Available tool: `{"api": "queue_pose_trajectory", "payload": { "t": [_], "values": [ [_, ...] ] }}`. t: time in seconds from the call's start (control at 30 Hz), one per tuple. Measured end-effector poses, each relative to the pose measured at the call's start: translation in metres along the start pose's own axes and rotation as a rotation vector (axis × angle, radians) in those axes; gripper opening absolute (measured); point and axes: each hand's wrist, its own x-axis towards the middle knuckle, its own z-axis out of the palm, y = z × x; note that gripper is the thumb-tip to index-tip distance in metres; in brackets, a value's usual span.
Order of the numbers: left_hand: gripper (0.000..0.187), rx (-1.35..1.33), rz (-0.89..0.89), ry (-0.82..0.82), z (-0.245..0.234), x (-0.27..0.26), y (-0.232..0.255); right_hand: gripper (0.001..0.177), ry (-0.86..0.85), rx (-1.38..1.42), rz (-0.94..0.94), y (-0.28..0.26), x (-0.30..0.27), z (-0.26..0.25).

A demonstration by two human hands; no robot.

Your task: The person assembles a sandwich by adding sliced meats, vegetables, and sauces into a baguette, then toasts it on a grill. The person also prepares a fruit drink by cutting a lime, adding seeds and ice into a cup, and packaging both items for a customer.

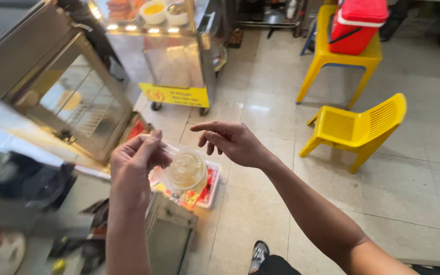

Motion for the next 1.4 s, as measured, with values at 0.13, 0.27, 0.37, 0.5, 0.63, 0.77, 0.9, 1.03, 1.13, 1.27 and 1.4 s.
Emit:
{"api": "queue_pose_trajectory", "payload": {
  "t": [0.13, 0.27, 0.37, 0.5, 0.63, 0.77, 0.9, 1.03, 1.13, 1.27, 1.4],
  "values": [
    [0.020, 0.116, -0.087, -0.212, 0.095, 0.117, -0.070, 0.028, 0.200, -0.032, 0.043, 0.050, 0.039, -0.110],
    [0.023, 0.089, -0.067, -0.398, 0.183, 0.234, -0.139, 0.034, 0.258, -0.115, -0.063, 0.094, 0.081, -0.205],
    [0.019, 0.077, -0.100, -0.480, 0.236, 0.321, -0.183, 0.053, 0.181, -0.247, -0.050, 0.126, 0.128, -0.271],
    [0.020, 0.175, -0.055, -0.627, 0.306, 0.433, -0.223, 0.077, 0.054, -0.374, 0.184, 0.169, 0.208, -0.355],
    [0.031, 0.442, 0.034, -0.686, 0.366, 0.546, -0.230, 0.066, 0.072, -0.411, 0.082, 0.209, 0.291, -0.447],
    [0.037, 0.659, 0.053, -0.644, 0.425, 0.660, -0.234, 0.050, 0.138, -0.477, 0.199, 0.256, 0.369, -0.539],
    [0.045, 0.711, 0.107, -0.587, 0.476, 0.779, -0.248, 0.026, 0.146, -0.562, 0.323, 0.322, 0.456, -0.628],
    [0.053, 0.656, 0.069, -0.496, 0.522, 0.901, -0.248, 0.021, 0.074, -0.269, 0.291, 0.378, 0.557, -0.715],
    [0.046, 0.610, 0.136, -0.341, 0.548, 0.982, -0.236, 0.020, 0.036, -0.203, 0.259, 0.393, 0.651, -0.776],
    [0.044, 0.409, 0.485, -0.036, 0.547, 1.073, -0.237, 0.018, 0.009, -0.291, 0.235, 0.405, 0.775, -0.834],
    [0.031, 0.142, 0.299, 0.136, 0.516, 1.184, -0.267, 0.016, 0.031, -0.116, 0.150, 0.429, 0.906, -0.876]
  ]
}}
